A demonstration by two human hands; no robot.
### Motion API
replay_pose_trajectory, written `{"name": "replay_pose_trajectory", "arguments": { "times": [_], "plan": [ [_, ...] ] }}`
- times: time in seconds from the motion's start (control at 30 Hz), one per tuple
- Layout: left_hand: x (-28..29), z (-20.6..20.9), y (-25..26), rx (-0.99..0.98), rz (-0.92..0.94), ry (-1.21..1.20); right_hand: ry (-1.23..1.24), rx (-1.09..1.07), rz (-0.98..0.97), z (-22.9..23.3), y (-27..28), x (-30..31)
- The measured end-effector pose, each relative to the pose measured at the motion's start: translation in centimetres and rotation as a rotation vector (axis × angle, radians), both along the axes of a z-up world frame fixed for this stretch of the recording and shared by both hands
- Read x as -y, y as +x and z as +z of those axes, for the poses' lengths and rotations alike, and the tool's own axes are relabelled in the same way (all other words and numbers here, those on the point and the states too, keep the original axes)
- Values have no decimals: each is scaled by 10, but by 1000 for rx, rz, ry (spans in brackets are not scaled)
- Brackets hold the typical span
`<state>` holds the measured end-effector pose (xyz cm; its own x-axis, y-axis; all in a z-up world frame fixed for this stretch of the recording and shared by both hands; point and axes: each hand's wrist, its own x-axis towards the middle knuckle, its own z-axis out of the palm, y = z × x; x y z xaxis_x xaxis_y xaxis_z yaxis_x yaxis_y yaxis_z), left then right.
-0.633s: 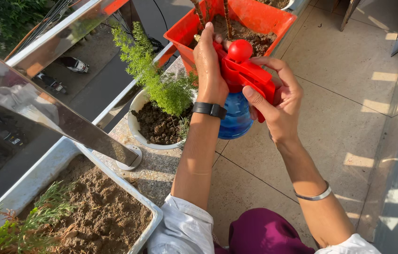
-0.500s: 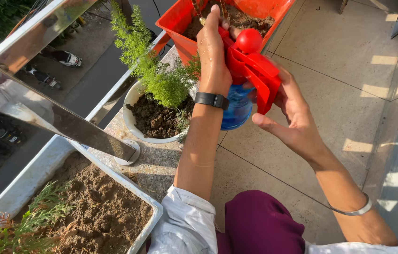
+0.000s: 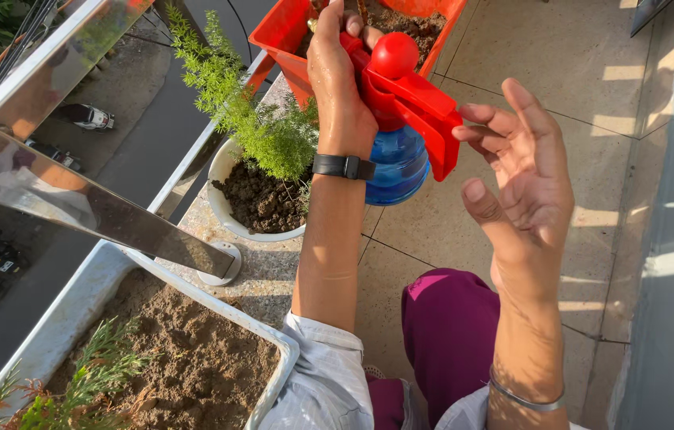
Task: The person uses a blue and red spray bottle to water several potted plants on a balcony. They hold the bottle with both hands, pump the handle to build pressure, and spray water onto the leaves and soil of the plants.
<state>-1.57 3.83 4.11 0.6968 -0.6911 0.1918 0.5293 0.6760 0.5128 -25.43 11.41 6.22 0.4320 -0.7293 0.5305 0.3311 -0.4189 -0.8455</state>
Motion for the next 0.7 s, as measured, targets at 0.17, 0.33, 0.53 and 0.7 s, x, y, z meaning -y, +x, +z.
{"name": "replay_pose_trajectory", "arguments": {
  "times": [0.17, 0.33, 0.53, 0.7],
  "plan": [
    [-18, 24, 4, -91, -53, -6, -214, 49, -135, 8, 49, -6],
    [-17, 32, 17, -211, -87, 6, -417, -118, -223, 31, 76, 9],
    [4, 27, 20, -187, 20, -25, -493, -178, -137, 48, 78, 36],
    [15, 19, 20, -213, 15, -24, -654, -299, -182, 70, 78, 54]
  ]
}}
